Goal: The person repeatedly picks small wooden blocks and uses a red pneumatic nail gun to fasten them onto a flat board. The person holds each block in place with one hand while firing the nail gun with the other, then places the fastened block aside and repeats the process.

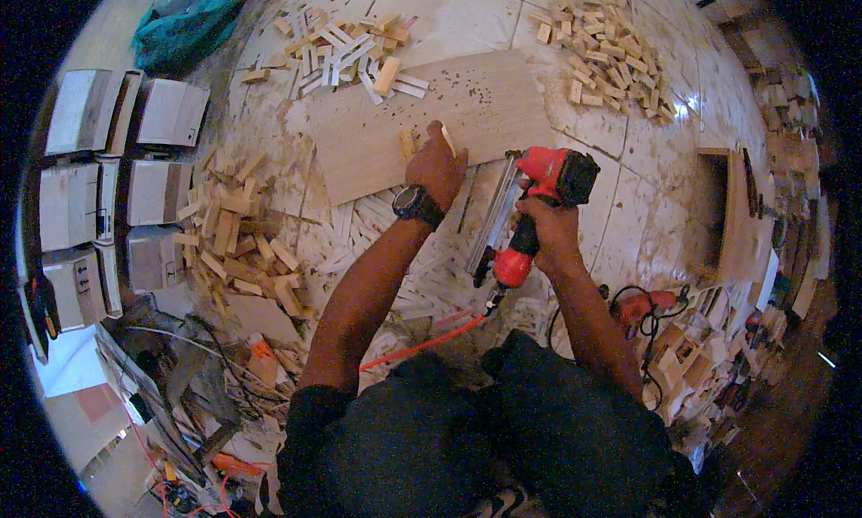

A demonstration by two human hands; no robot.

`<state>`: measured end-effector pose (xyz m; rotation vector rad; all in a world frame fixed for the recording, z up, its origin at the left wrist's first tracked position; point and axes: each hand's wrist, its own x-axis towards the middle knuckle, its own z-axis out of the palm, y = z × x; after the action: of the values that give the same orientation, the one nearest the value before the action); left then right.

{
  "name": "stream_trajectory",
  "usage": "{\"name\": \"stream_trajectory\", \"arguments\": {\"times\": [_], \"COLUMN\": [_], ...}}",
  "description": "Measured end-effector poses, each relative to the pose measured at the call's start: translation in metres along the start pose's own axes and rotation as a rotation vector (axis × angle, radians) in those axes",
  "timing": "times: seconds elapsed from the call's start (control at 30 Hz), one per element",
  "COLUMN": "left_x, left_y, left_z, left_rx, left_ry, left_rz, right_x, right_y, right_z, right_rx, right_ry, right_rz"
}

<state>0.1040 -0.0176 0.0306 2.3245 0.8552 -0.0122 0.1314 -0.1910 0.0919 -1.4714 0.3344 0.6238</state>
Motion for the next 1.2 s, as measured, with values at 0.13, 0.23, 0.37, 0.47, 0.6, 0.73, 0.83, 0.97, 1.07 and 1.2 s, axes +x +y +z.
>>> {"name": "stream_trajectory", "arguments": {"times": [0.13,0.23,0.37,0.47,0.6,0.73,0.83,0.97,1.07,1.2], "left_x": [0.008,-0.008,-0.058,-0.071,-0.058,-0.048,-0.048,-0.056,-0.062,-0.049], "left_y": [-0.001,-0.014,-0.076,-0.128,-0.149,-0.140,-0.139,-0.140,-0.132,-0.119], "left_z": [0.001,0.003,-0.019,-0.043,-0.057,-0.064,-0.068,-0.072,-0.071,-0.068], "left_rx": [0.154,0.052,0.246,0.399,0.490,0.535,0.544,0.352,-0.063,-0.518], "left_ry": [-0.012,0.034,-0.214,-0.110,-0.195,-0.446,-0.482,-0.295,-0.177,-0.227], "left_rz": [0.149,0.104,0.347,0.589,0.583,0.391,0.369,0.428,0.202,-0.097], "right_x": [-0.002,-0.002,-0.002,-0.001,-0.003,-0.007,-0.010,-0.010,-0.010,-0.009], "right_y": [-0.003,-0.004,-0.007,-0.008,-0.005,-0.003,-0.001,0.001,0.000,-0.003], "right_z": [0.001,0.000,-0.006,-0.008,-0.002,0.002,0.001,0.001,0.005,0.011], "right_rx": [-0.008,-0.010,0.067,0.011,0.053,0.011,0.024,0.016,0.024,-0.024], "right_ry": [-0.027,-0.027,-0.038,-0.003,-0.052,-0.060,-0.053,-0.039,-0.019,-0.008], "right_rz": [0.006,0.021,0.040,0.047,-0.005,0.021,0.054,0.027,0.017,0.063]}}
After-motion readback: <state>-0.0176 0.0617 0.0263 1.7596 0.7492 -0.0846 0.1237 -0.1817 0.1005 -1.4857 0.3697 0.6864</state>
